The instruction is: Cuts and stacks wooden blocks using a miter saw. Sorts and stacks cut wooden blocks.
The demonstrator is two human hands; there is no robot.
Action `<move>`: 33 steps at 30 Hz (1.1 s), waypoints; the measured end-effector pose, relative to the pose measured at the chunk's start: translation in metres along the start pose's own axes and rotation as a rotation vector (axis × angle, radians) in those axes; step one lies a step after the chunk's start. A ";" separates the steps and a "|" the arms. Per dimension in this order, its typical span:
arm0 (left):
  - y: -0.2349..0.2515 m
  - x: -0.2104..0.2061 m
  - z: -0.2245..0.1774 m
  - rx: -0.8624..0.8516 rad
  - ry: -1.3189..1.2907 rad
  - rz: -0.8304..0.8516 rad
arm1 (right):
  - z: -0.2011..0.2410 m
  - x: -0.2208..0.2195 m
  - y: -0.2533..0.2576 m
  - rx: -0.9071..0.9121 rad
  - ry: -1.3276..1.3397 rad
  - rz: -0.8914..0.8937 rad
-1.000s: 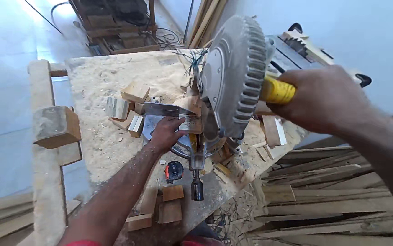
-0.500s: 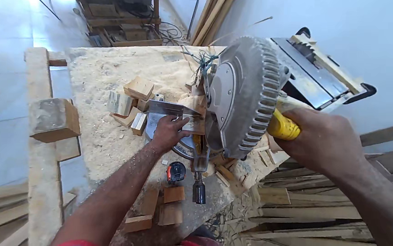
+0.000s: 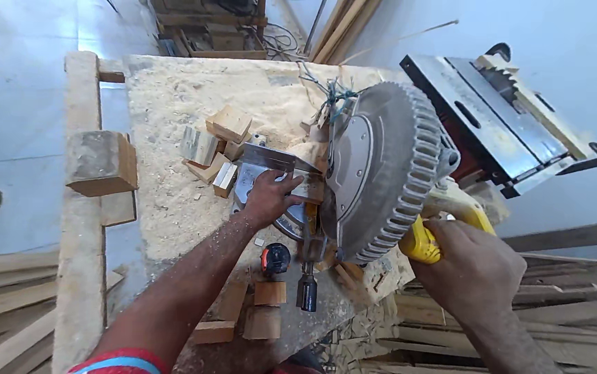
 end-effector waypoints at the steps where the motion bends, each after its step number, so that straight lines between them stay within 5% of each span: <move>1: 0.000 0.000 0.001 0.004 0.004 0.000 | 0.002 -0.003 -0.002 -0.004 -0.001 -0.013; 7: 0.001 0.000 -0.004 0.034 -0.017 -0.008 | 0.009 -0.032 -0.020 0.044 0.010 0.051; 11: -0.005 0.006 -0.013 0.013 -0.071 0.014 | -0.028 0.026 0.036 0.047 0.130 0.136; 15: -0.039 -0.003 -0.032 0.047 -0.230 0.176 | -0.096 0.065 0.094 0.003 0.207 -0.182; 18: -0.097 0.027 -0.028 0.079 -0.396 -0.095 | -0.115 0.058 0.093 -0.134 0.395 -0.349; 21: -0.139 0.077 0.024 0.237 -0.518 -0.519 | -0.096 -0.024 0.035 -0.318 0.684 -0.332; 23: -0.125 0.104 0.061 0.406 -0.405 -0.615 | -0.097 -0.101 -0.018 -0.513 0.776 -0.135; 28: -0.061 0.119 0.107 0.653 -0.380 -0.572 | -0.186 -0.187 -0.071 -0.943 0.550 0.180; 33: -0.047 0.089 0.103 0.601 -0.396 -0.380 | -0.278 -0.265 -0.080 -1.158 0.532 0.530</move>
Point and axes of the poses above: each hand's wrist, its own y-axis towards the middle knuckle, its own x-axis out of the back of the hand, z = x × y, the point moved 7 cm from there along y, towards the middle knuckle, and after that the axes turned 12 degrees about z, right-handed, at the moved point
